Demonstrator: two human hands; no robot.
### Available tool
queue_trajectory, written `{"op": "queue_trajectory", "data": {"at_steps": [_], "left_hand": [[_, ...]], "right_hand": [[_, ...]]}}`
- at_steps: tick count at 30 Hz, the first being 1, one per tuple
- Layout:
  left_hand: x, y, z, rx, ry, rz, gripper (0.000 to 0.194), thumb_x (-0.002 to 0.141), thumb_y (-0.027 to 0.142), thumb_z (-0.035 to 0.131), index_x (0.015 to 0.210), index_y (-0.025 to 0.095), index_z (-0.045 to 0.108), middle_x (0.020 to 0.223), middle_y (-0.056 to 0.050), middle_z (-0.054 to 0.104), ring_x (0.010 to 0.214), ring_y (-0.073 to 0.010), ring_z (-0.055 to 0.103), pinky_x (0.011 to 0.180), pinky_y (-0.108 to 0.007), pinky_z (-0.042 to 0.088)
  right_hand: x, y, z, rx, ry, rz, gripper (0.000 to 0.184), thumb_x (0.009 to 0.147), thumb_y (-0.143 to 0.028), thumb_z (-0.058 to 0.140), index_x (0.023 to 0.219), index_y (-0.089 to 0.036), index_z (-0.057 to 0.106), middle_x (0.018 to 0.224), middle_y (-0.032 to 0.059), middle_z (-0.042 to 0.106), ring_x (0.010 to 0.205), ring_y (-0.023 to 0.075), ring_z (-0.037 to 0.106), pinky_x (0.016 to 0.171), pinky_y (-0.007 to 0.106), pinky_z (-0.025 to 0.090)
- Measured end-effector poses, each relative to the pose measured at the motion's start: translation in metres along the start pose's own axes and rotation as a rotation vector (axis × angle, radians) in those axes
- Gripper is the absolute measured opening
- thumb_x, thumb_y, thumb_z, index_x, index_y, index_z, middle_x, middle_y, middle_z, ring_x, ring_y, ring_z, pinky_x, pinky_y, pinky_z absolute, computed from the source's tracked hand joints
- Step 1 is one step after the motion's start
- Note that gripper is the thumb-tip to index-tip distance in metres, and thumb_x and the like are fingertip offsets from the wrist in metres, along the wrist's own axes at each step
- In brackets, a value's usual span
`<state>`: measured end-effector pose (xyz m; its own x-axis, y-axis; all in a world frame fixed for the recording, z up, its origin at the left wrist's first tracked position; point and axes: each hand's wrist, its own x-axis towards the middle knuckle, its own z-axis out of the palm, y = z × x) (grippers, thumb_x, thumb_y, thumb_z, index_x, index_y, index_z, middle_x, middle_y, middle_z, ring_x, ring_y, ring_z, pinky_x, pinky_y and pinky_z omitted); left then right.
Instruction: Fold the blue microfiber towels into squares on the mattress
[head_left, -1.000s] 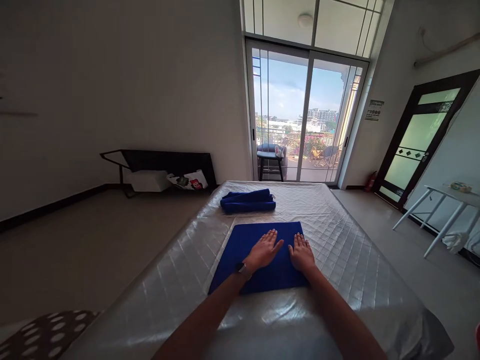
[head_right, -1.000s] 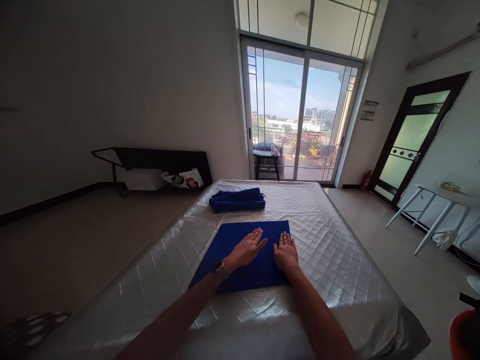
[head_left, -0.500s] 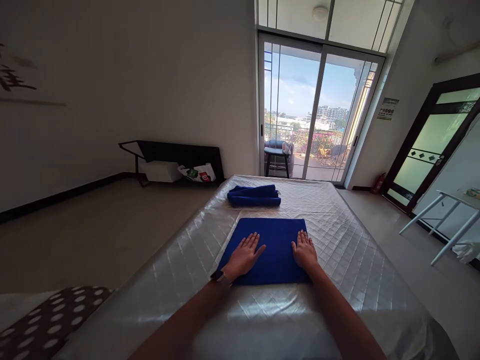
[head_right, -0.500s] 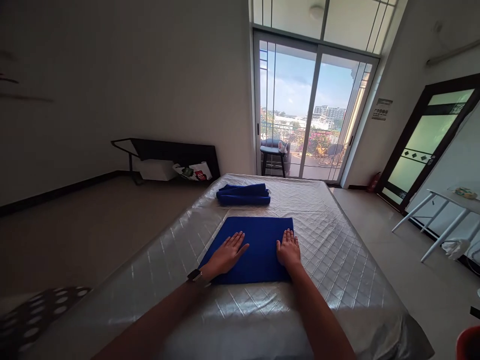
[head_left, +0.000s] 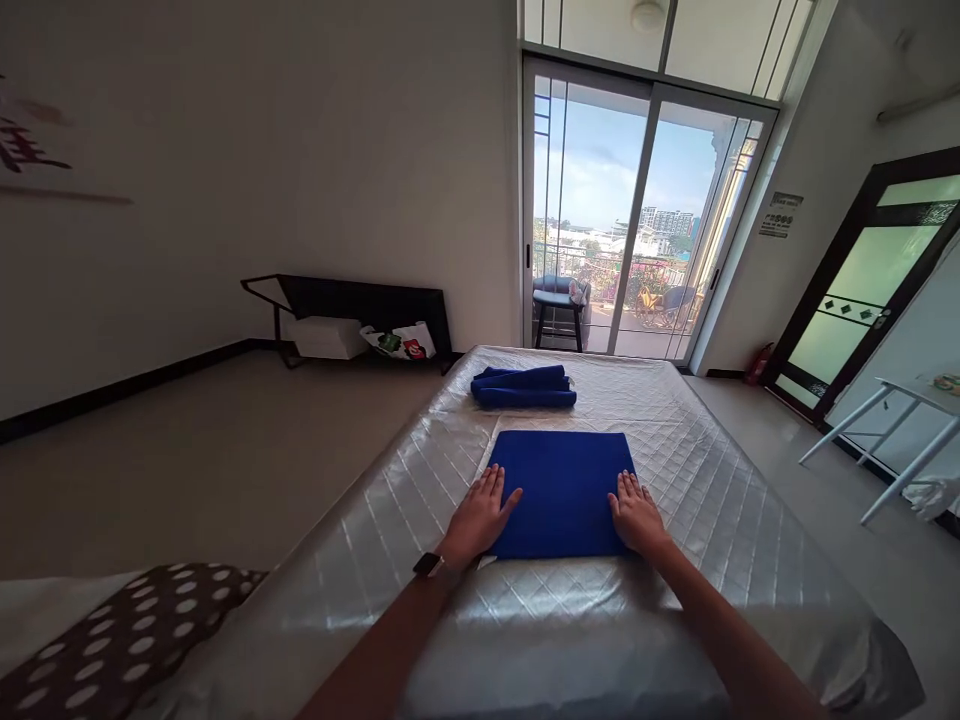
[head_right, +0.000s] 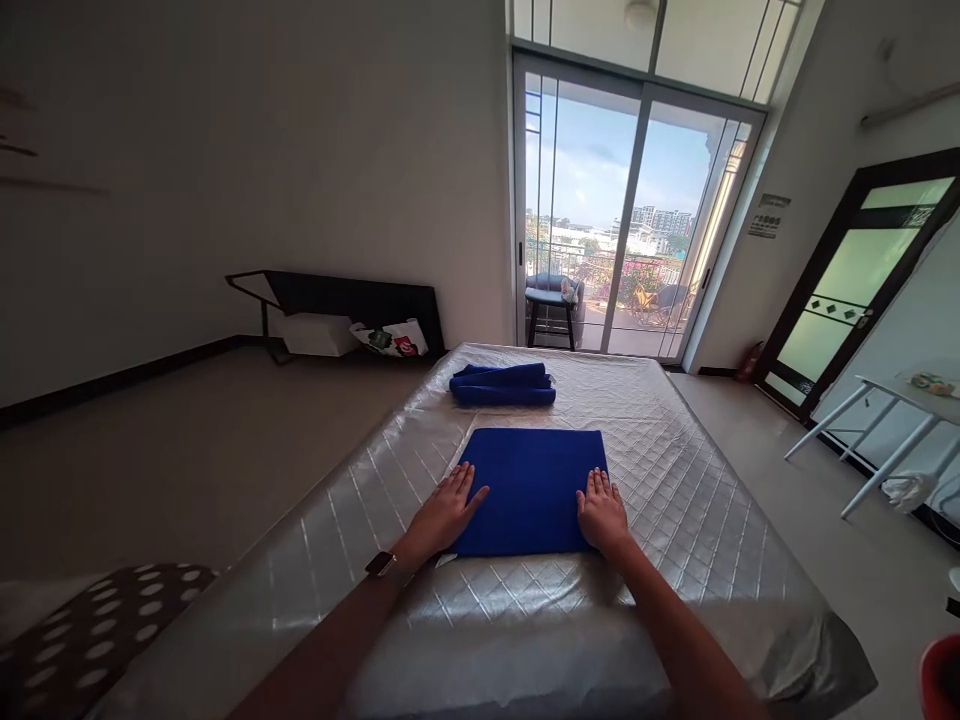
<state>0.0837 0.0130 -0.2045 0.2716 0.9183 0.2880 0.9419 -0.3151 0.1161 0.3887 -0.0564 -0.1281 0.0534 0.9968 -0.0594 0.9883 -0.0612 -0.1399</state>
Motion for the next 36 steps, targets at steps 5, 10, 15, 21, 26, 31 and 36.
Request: {"op": "queue_trajectory", "data": {"at_steps": [5, 10, 15, 21, 26, 31, 36], "left_hand": [[0.000, 0.002, 0.002, 0.001, 0.014, -0.019, 0.078, 0.100, 0.059, 0.019, 0.149, 0.003, 0.043, 0.157, -0.020, 0.042, 0.149, -0.0303, 0.034, 0.121, -0.048, 0.030], [-0.002, 0.000, -0.006, 0.018, 0.011, 0.010, 0.073, 0.101, 0.055, 0.021, 0.150, 0.004, 0.042, 0.156, -0.021, 0.043, 0.148, -0.0291, 0.036, 0.121, -0.048, 0.031], [0.000, 0.017, -0.025, 0.062, 0.021, 0.046, 0.069, 0.102, 0.050, 0.024, 0.149, 0.004, 0.044, 0.155, -0.021, 0.045, 0.147, -0.0309, 0.039, 0.120, -0.051, 0.032], [-0.002, 0.124, -0.032, -0.054, -0.037, 0.361, 0.064, 0.104, 0.050, 0.022, 0.150, 0.013, 0.045, 0.157, -0.015, 0.045, 0.148, -0.0242, 0.037, 0.120, -0.044, 0.033], [-0.004, 0.186, -0.022, -0.110, -0.019, 0.447, 0.067, 0.104, 0.053, 0.016, 0.150, 0.013, 0.045, 0.157, -0.014, 0.044, 0.149, -0.0235, 0.036, 0.121, -0.045, 0.032], [-0.013, 0.142, -0.013, -0.089, -0.052, 0.366, 0.067, 0.103, 0.057, 0.019, 0.155, 0.018, 0.036, 0.160, -0.010, 0.041, 0.151, -0.0236, 0.030, 0.124, -0.046, 0.026], [-0.041, 0.051, -0.022, 0.013, -0.119, 0.155, 0.069, 0.103, 0.054, 0.018, 0.156, 0.013, 0.033, 0.163, -0.014, 0.034, 0.152, -0.0278, 0.027, 0.123, -0.049, 0.027]], "right_hand": [[-0.028, 0.009, 0.009, 0.015, 0.021, -0.017, 0.063, 0.105, -0.040, 0.024, 0.159, -0.007, 0.024, 0.165, 0.0140, 0.022, 0.155, 0.0206, 0.016, 0.124, 0.038, 0.014], [-0.032, 0.008, 0.009, 0.016, 0.047, -0.037, 0.062, 0.106, -0.036, 0.023, 0.158, -0.004, 0.024, 0.165, 0.0165, 0.023, 0.155, 0.0220, 0.016, 0.124, 0.040, 0.016], [-0.033, 0.004, 0.008, 0.056, 0.074, -0.039, 0.062, 0.105, -0.036, 0.025, 0.158, -0.004, 0.026, 0.164, 0.0177, 0.025, 0.155, 0.0215, 0.016, 0.124, 0.040, 0.017], [-0.034, 0.006, 0.009, 0.042, 0.084, -0.045, 0.062, 0.105, -0.037, 0.023, 0.158, -0.005, 0.027, 0.164, 0.0170, 0.026, 0.155, 0.0215, 0.016, 0.123, 0.041, 0.017], [-0.035, 0.007, 0.008, -0.002, 0.076, -0.079, 0.060, 0.105, -0.034, 0.024, 0.158, -0.006, 0.028, 0.165, 0.0153, 0.023, 0.155, 0.0220, 0.013, 0.123, 0.041, 0.018], [-0.035, 0.005, 0.006, 0.019, 0.084, -0.049, 0.062, 0.105, -0.036, 0.023, 0.158, -0.004, 0.027, 0.164, 0.0162, 0.024, 0.155, 0.0213, 0.015, 0.123, 0.041, 0.018], [-0.034, 0.004, 0.007, 0.037, 0.072, -0.039, 0.062, 0.105, -0.036, 0.023, 0.157, -0.004, 0.028, 0.165, 0.0152, 0.024, 0.155, 0.0208, 0.014, 0.124, 0.040, 0.015]]}}
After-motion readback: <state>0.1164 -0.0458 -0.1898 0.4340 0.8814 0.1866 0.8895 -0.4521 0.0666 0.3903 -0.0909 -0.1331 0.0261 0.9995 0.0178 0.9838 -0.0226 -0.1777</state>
